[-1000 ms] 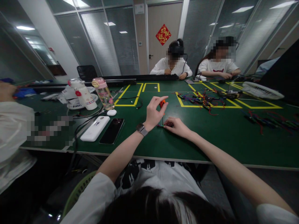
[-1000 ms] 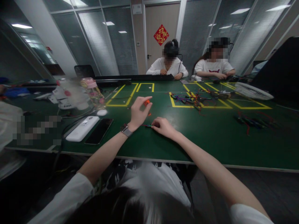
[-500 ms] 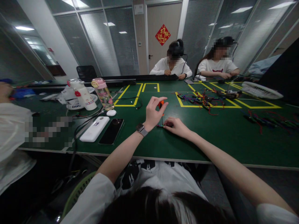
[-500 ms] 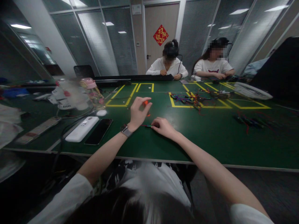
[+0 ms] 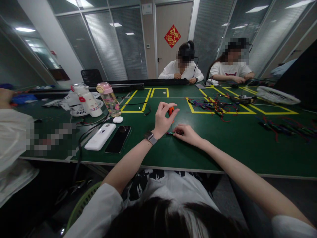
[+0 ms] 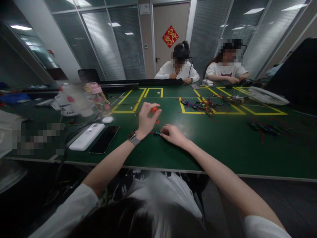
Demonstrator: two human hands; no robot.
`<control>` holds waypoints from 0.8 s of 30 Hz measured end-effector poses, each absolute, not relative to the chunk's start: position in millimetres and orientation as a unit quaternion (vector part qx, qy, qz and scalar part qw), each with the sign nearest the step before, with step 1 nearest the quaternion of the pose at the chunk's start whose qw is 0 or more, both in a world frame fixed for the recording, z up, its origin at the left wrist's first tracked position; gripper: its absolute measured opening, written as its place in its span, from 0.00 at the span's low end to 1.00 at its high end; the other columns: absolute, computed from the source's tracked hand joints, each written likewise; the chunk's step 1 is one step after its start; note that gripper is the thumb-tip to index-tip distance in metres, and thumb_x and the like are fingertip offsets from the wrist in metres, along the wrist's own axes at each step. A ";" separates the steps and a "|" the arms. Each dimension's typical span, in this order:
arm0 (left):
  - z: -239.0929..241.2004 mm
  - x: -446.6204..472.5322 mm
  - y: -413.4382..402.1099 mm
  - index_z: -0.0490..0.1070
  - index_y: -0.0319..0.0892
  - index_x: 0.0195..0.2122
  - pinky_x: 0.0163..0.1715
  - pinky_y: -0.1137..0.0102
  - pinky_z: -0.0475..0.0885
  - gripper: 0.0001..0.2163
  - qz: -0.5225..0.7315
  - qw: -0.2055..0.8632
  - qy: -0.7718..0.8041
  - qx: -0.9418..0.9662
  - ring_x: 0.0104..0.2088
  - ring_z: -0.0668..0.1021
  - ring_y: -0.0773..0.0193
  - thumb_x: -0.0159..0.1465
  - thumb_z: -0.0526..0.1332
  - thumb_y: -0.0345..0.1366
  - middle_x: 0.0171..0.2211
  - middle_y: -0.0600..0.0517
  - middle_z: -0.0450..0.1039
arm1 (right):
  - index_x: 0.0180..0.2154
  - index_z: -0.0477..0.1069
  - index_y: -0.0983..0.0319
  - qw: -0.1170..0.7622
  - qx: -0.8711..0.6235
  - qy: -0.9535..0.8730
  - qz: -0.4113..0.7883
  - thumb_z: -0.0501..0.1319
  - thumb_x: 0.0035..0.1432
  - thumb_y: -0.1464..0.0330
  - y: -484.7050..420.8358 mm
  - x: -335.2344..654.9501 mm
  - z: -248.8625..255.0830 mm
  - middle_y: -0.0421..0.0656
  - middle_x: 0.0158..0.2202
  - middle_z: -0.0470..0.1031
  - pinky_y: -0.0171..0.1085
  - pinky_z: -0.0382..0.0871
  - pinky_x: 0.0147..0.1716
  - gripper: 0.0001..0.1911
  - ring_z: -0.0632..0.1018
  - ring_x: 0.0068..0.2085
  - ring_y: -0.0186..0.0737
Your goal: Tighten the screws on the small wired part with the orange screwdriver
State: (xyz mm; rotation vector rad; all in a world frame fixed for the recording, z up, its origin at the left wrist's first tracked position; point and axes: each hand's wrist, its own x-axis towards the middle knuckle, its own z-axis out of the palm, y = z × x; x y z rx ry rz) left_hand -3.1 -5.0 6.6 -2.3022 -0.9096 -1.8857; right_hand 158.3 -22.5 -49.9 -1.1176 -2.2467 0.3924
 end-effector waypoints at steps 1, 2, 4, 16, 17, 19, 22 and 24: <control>6.6 -3.0 -5.3 0.71 0.44 0.45 0.39 0.70 0.70 0.10 -0.604 0.008 -0.289 -0.743 0.38 0.73 0.66 0.67 0.55 0.40 0.36 0.51 0.68 | 0.33 0.74 0.64 0.296 -0.421 -0.845 0.147 0.61 0.54 0.71 -22.6 158.3 -49.9 0.42 0.30 0.71 0.34 0.65 0.30 0.04 0.72 0.29 0.35; 6.6 -3.0 -5.7 0.70 0.44 0.47 0.41 0.69 0.70 0.11 -0.600 -0.002 -0.283 -0.748 0.40 0.73 0.66 0.69 0.52 0.39 0.38 0.50 0.69 | 0.33 0.74 0.64 0.295 -0.422 -0.844 0.148 0.61 0.54 0.71 -22.7 158.3 -49.9 0.42 0.30 0.71 0.34 0.65 0.30 0.04 0.72 0.29 0.34; 6.7 -2.9 -6.5 0.66 0.44 0.51 0.45 0.68 0.70 0.14 -0.593 -0.024 -0.271 -0.758 0.45 0.74 0.66 0.71 0.46 0.36 0.44 0.49 0.70 | 0.33 0.74 0.64 0.293 -0.424 -0.844 0.151 0.61 0.54 0.71 -22.8 158.3 -50.0 0.42 0.30 0.71 0.34 0.66 0.30 0.04 0.72 0.29 0.34; 6.7 -3.7 -2.9 0.68 0.46 0.49 0.43 0.67 0.70 0.12 -0.590 -0.006 -0.307 -0.747 0.41 0.73 0.65 0.70 0.49 0.39 0.40 0.49 0.69 | 0.33 0.74 0.64 0.294 -0.418 -0.845 0.155 0.61 0.55 0.71 -21.3 159.2 -50.6 0.43 0.30 0.71 0.34 0.65 0.30 0.04 0.72 0.29 0.35; 6.6 -3.6 -2.6 0.67 0.46 0.51 0.45 0.67 0.70 0.14 -0.588 -0.014 -0.299 -0.752 0.44 0.73 0.64 0.71 0.46 0.37 0.43 0.49 0.70 | 0.33 0.74 0.64 0.294 -0.418 -0.846 0.154 0.61 0.55 0.71 -21.2 159.4 -50.6 0.43 0.30 0.71 0.34 0.65 0.30 0.04 0.72 0.29 0.35; 6.3 -3.4 -2.4 0.64 0.45 0.54 0.48 0.66 0.69 0.15 -0.587 -0.022 -0.286 -0.757 0.47 0.73 0.64 0.71 0.44 0.35 0.46 0.48 0.70 | 0.33 0.74 0.64 0.292 -0.420 -0.846 0.150 0.61 0.55 0.70 -21.4 159.6 -50.3 0.43 0.30 0.71 0.34 0.65 0.30 0.04 0.72 0.29 0.35; 6.0 -3.3 -3.1 0.65 0.44 0.53 0.44 0.67 0.70 0.13 -0.592 -0.007 -0.293 -0.751 0.42 0.73 0.65 0.70 0.50 0.36 0.41 0.49 0.71 | 0.33 0.74 0.64 0.290 -0.421 -0.846 0.150 0.61 0.55 0.70 -22.0 159.6 -49.4 0.43 0.30 0.71 0.34 0.65 0.30 0.04 0.71 0.29 0.35; 6.5 -3.3 -3.9 0.68 0.44 0.49 0.41 0.69 0.70 0.11 -0.593 0.007 -0.306 -0.745 0.38 0.73 0.65 0.67 0.55 0.39 0.37 0.51 0.69 | 0.33 0.74 0.64 0.292 -0.422 -0.845 0.151 0.61 0.55 0.71 -22.3 159.6 -49.2 0.43 0.30 0.71 0.34 0.65 0.30 0.04 0.72 0.29 0.34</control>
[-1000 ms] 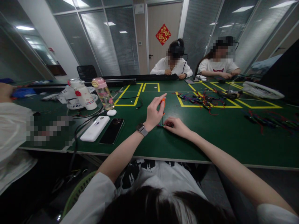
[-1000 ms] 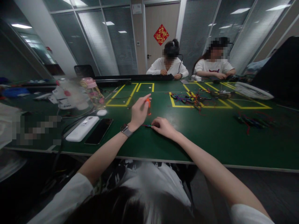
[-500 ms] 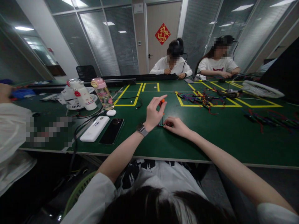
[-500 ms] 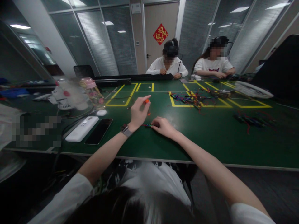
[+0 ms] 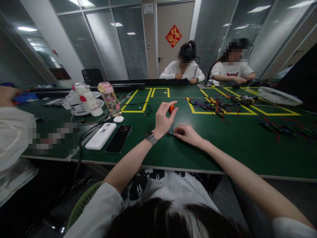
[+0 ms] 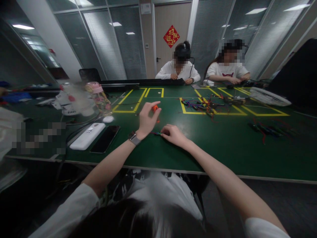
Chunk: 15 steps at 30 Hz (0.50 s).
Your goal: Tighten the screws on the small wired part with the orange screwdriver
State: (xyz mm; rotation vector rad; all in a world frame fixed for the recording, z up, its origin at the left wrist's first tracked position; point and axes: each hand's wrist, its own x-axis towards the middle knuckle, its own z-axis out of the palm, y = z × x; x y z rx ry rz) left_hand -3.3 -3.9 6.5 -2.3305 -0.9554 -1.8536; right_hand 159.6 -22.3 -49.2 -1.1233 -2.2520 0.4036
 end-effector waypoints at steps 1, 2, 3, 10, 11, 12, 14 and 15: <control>6.8 -3.4 -4.1 0.69 0.44 0.48 0.41 0.69 0.70 0.11 -0.592 0.010 -0.312 -0.743 0.37 0.72 0.65 0.66 0.57 0.40 0.35 0.51 0.68 | 0.33 0.74 0.64 0.293 -0.421 -0.845 0.152 0.61 0.55 0.71 -22.2 159.6 -49.3 0.43 0.30 0.72 0.34 0.65 0.30 0.04 0.72 0.29 0.34; 7.0 -3.4 -4.2 0.70 0.45 0.47 0.40 0.69 0.70 0.11 -0.590 0.009 -0.317 -0.742 0.36 0.72 0.65 0.66 0.57 0.41 0.35 0.51 0.68 | 0.33 0.74 0.64 0.295 -0.420 -0.845 0.152 0.61 0.54 0.71 -22.2 159.7 -49.5 0.43 0.30 0.72 0.34 0.66 0.30 0.04 0.72 0.29 0.34; 7.1 -3.3 -4.0 0.70 0.45 0.48 0.40 0.69 0.70 0.11 -0.588 0.005 -0.320 -0.743 0.37 0.72 0.65 0.66 0.56 0.41 0.35 0.51 0.68 | 0.33 0.74 0.64 0.296 -0.420 -0.845 0.152 0.61 0.54 0.71 -22.0 159.8 -49.8 0.42 0.30 0.71 0.34 0.66 0.30 0.04 0.72 0.29 0.34; 5.0 -2.4 -0.3 0.62 0.46 0.57 0.45 0.68 0.69 0.15 -0.587 -0.025 -0.291 -0.755 0.44 0.74 0.64 0.70 0.48 0.36 0.44 0.49 0.71 | 0.33 0.74 0.64 0.295 -0.420 -0.844 0.157 0.61 0.54 0.71 -21.6 159.9 -50.2 0.42 0.30 0.72 0.34 0.66 0.30 0.04 0.72 0.29 0.34; 5.1 -2.6 -0.4 0.62 0.47 0.57 0.44 0.68 0.70 0.15 -0.589 -0.018 -0.296 -0.751 0.42 0.74 0.64 0.69 0.50 0.37 0.42 0.49 0.71 | 0.33 0.74 0.64 0.295 -0.421 -0.844 0.156 0.61 0.54 0.71 -21.7 159.7 -50.2 0.42 0.30 0.72 0.34 0.66 0.30 0.04 0.72 0.29 0.34; 5.4 -2.9 -0.8 0.63 0.47 0.56 0.42 0.68 0.70 0.15 -0.592 -0.009 -0.302 -0.747 0.40 0.73 0.65 0.68 0.53 0.38 0.39 0.50 0.70 | 0.33 0.74 0.64 0.295 -0.422 -0.844 0.155 0.61 0.55 0.71 -21.8 159.5 -50.2 0.42 0.30 0.72 0.34 0.66 0.30 0.04 0.72 0.29 0.34; 6.2 -3.5 -2.2 0.68 0.46 0.51 0.39 0.69 0.70 0.13 -0.598 0.003 -0.314 -0.737 0.36 0.72 0.65 0.66 0.57 0.40 0.36 0.51 0.68 | 0.32 0.74 0.64 0.295 -0.422 -0.843 0.154 0.61 0.55 0.70 -21.8 159.2 -50.3 0.42 0.30 0.72 0.34 0.66 0.30 0.04 0.72 0.29 0.34; 6.7 -3.7 -2.9 0.69 0.46 0.49 0.39 0.69 0.70 0.12 -0.601 0.005 -0.318 -0.734 0.35 0.72 0.65 0.65 0.58 0.40 0.35 0.51 0.68 | 0.32 0.73 0.64 0.295 -0.422 -0.843 0.155 0.61 0.55 0.70 -21.8 159.2 -50.5 0.42 0.30 0.72 0.34 0.66 0.30 0.04 0.72 0.29 0.34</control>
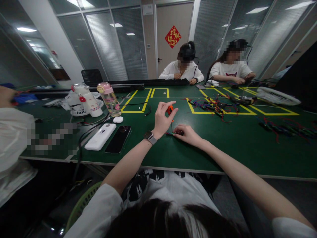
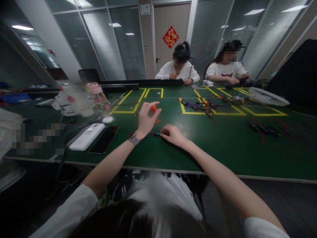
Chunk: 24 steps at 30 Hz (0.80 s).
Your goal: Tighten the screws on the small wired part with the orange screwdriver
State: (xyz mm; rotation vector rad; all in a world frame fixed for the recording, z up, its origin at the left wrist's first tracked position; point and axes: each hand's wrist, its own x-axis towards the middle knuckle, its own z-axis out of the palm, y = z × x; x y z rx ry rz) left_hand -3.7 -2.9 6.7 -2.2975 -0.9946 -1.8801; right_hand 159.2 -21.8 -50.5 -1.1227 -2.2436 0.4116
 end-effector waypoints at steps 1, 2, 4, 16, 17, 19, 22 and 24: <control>6.9 -3.8 -3.5 0.70 0.45 0.47 0.38 0.69 0.70 0.11 -0.602 0.006 -0.319 -0.732 0.35 0.71 0.66 0.65 0.58 0.41 0.35 0.51 0.67 | 0.33 0.73 0.64 0.296 -0.422 -0.843 0.155 0.61 0.55 0.71 -21.8 159.2 -50.6 0.42 0.30 0.72 0.34 0.66 0.30 0.04 0.72 0.29 0.34; 7.0 -3.8 -3.8 0.70 0.45 0.46 0.39 0.69 0.70 0.11 -0.604 0.004 -0.318 -0.731 0.36 0.72 0.65 0.66 0.56 0.41 0.35 0.51 0.67 | 0.33 0.73 0.64 0.296 -0.422 -0.843 0.156 0.61 0.55 0.71 -21.7 159.2 -50.6 0.42 0.30 0.72 0.34 0.66 0.30 0.04 0.72 0.29 0.34; 6.5 -3.4 -3.6 0.69 0.46 0.49 0.41 0.68 0.70 0.12 -0.603 -0.005 -0.304 -0.737 0.39 0.72 0.65 0.69 0.50 0.39 0.39 0.49 0.67 | 0.33 0.73 0.64 0.294 -0.420 -0.844 0.155 0.61 0.55 0.71 -21.7 159.4 -50.4 0.42 0.30 0.72 0.34 0.66 0.30 0.04 0.72 0.29 0.34; 5.4 -2.0 -3.9 0.69 0.46 0.48 0.39 0.69 0.70 0.11 -0.606 0.009 -0.304 -0.735 0.37 0.71 0.65 0.68 0.54 0.41 0.36 0.51 0.65 | 0.32 0.73 0.63 0.292 -0.421 -0.846 0.146 0.61 0.55 0.71 -22.3 159.1 -49.8 0.42 0.30 0.71 0.34 0.66 0.30 0.03 0.72 0.29 0.35; 5.2 -1.8 -3.7 0.68 0.47 0.51 0.40 0.68 0.70 0.12 -0.600 0.002 -0.301 -0.741 0.38 0.72 0.65 0.69 0.51 0.40 0.38 0.50 0.66 | 0.33 0.73 0.63 0.292 -0.420 -0.847 0.147 0.61 0.55 0.71 -22.2 159.0 -49.9 0.42 0.30 0.72 0.34 0.66 0.30 0.03 0.72 0.29 0.35; 4.8 -1.6 -2.7 0.63 0.47 0.56 0.43 0.68 0.69 0.15 -0.589 -0.010 -0.293 -0.753 0.42 0.72 0.65 0.70 0.47 0.36 0.42 0.48 0.67 | 0.33 0.73 0.63 0.292 -0.420 -0.845 0.153 0.60 0.55 0.71 -21.9 159.0 -50.3 0.42 0.30 0.72 0.34 0.66 0.30 0.04 0.72 0.29 0.35; 4.5 -2.4 -0.5 0.63 0.46 0.56 0.42 0.69 0.69 0.15 -0.586 -0.006 -0.304 -0.751 0.41 0.72 0.65 0.69 0.51 0.35 0.40 0.49 0.68 | 0.33 0.73 0.64 0.294 -0.423 -0.843 0.157 0.61 0.55 0.71 -21.3 159.0 -50.7 0.43 0.30 0.71 0.34 0.65 0.30 0.04 0.72 0.29 0.35; 4.6 -3.1 -0.2 0.67 0.46 0.52 0.39 0.70 0.70 0.13 -0.593 0.009 -0.321 -0.738 0.37 0.71 0.66 0.66 0.57 0.36 0.36 0.51 0.66 | 0.33 0.73 0.64 0.294 -0.425 -0.841 0.157 0.61 0.55 0.71 -21.1 159.1 -51.0 0.42 0.30 0.71 0.34 0.65 0.29 0.04 0.72 0.29 0.35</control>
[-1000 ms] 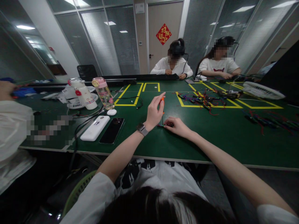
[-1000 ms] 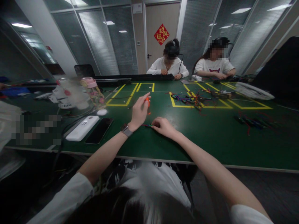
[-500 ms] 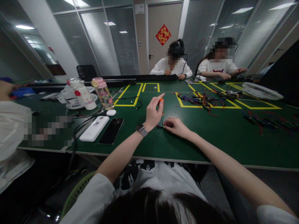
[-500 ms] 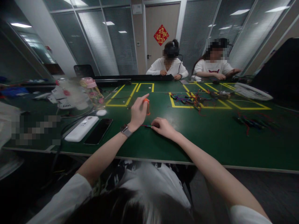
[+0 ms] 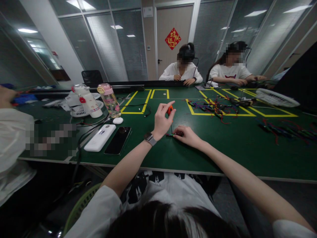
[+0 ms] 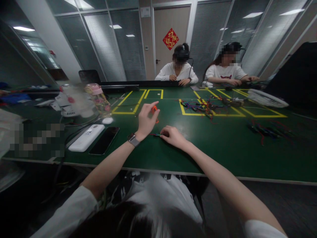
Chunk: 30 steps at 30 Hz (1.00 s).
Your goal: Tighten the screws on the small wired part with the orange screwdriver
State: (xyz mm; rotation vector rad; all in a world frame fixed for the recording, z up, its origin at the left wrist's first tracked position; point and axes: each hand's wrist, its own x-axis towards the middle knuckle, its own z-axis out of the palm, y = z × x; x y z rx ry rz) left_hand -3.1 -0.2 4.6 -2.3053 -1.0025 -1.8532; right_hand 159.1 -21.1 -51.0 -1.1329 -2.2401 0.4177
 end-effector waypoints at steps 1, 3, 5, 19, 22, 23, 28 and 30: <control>4.7 -3.4 -0.5 0.68 0.46 0.49 0.38 0.70 0.70 0.12 -0.597 0.015 -0.327 -0.733 0.35 0.71 0.66 0.65 0.59 0.38 0.35 0.52 0.65 | 0.33 0.74 0.64 0.294 -0.426 -0.841 0.157 0.61 0.55 0.71 -21.0 159.2 -51.2 0.42 0.30 0.71 0.34 0.65 0.29 0.04 0.72 0.29 0.35; 5.0 -3.6 -2.0 0.70 0.45 0.45 0.38 0.70 0.70 0.10 -0.603 0.020 -0.330 -0.726 0.35 0.71 0.66 0.64 0.60 0.40 0.34 0.52 0.64 | 0.33 0.74 0.64 0.294 -0.426 -0.841 0.158 0.61 0.55 0.70 -20.8 159.5 -51.5 0.43 0.30 0.72 0.34 0.65 0.29 0.04 0.72 0.29 0.35; 5.5 -3.4 -4.0 0.70 0.44 0.45 0.40 0.70 0.70 0.09 -0.604 0.012 -0.321 -0.729 0.37 0.72 0.66 0.66 0.56 0.39 0.37 0.51 0.66 | 0.33 0.74 0.64 0.295 -0.423 -0.842 0.158 0.61 0.55 0.71 -20.7 159.8 -51.7 0.43 0.30 0.72 0.34 0.65 0.30 0.04 0.72 0.29 0.35; 6.7 -3.1 -5.1 0.70 0.44 0.44 0.40 0.71 0.69 0.09 -0.609 -0.037 -0.323 -0.724 0.37 0.72 0.66 0.68 0.54 0.39 0.37 0.51 0.68 | 0.33 0.73 0.64 0.296 -0.420 -0.844 0.151 0.61 0.55 0.71 -20.4 160.2 -52.7 0.42 0.30 0.71 0.34 0.65 0.30 0.04 0.71 0.29 0.34; 6.6 -2.6 -5.4 0.66 0.46 0.51 0.42 0.70 0.69 0.13 -0.600 -0.069 -0.303 -0.737 0.41 0.73 0.66 0.71 0.46 0.35 0.41 0.50 0.70 | 0.33 0.73 0.64 0.294 -0.420 -0.845 0.153 0.61 0.55 0.71 -20.6 160.2 -52.1 0.42 0.30 0.71 0.34 0.65 0.30 0.04 0.71 0.29 0.34; 6.6 -2.4 -5.5 0.66 0.45 0.52 0.43 0.70 0.69 0.13 -0.600 -0.072 -0.297 -0.739 0.42 0.73 0.66 0.71 0.46 0.34 0.41 0.50 0.70 | 0.33 0.73 0.64 0.294 -0.420 -0.845 0.153 0.61 0.55 0.71 -20.7 160.2 -51.9 0.42 0.30 0.71 0.34 0.65 0.30 0.04 0.71 0.29 0.34; 7.4 -1.3 -5.9 0.70 0.43 0.45 0.39 0.72 0.69 0.09 -0.616 -0.024 -0.305 -0.726 0.36 0.72 0.67 0.66 0.58 0.37 0.35 0.52 0.68 | 0.33 0.73 0.64 0.292 -0.422 -0.845 0.148 0.61 0.55 0.70 -21.2 160.2 -51.7 0.42 0.30 0.71 0.34 0.64 0.30 0.04 0.71 0.29 0.34; 7.3 -1.5 -6.0 0.71 0.43 0.44 0.38 0.72 0.69 0.09 -0.614 -0.019 -0.311 -0.725 0.35 0.71 0.66 0.65 0.59 0.38 0.35 0.52 0.67 | 0.33 0.73 0.64 0.291 -0.422 -0.846 0.147 0.60 0.55 0.71 -21.3 160.1 -51.9 0.42 0.30 0.70 0.34 0.64 0.30 0.04 0.71 0.29 0.34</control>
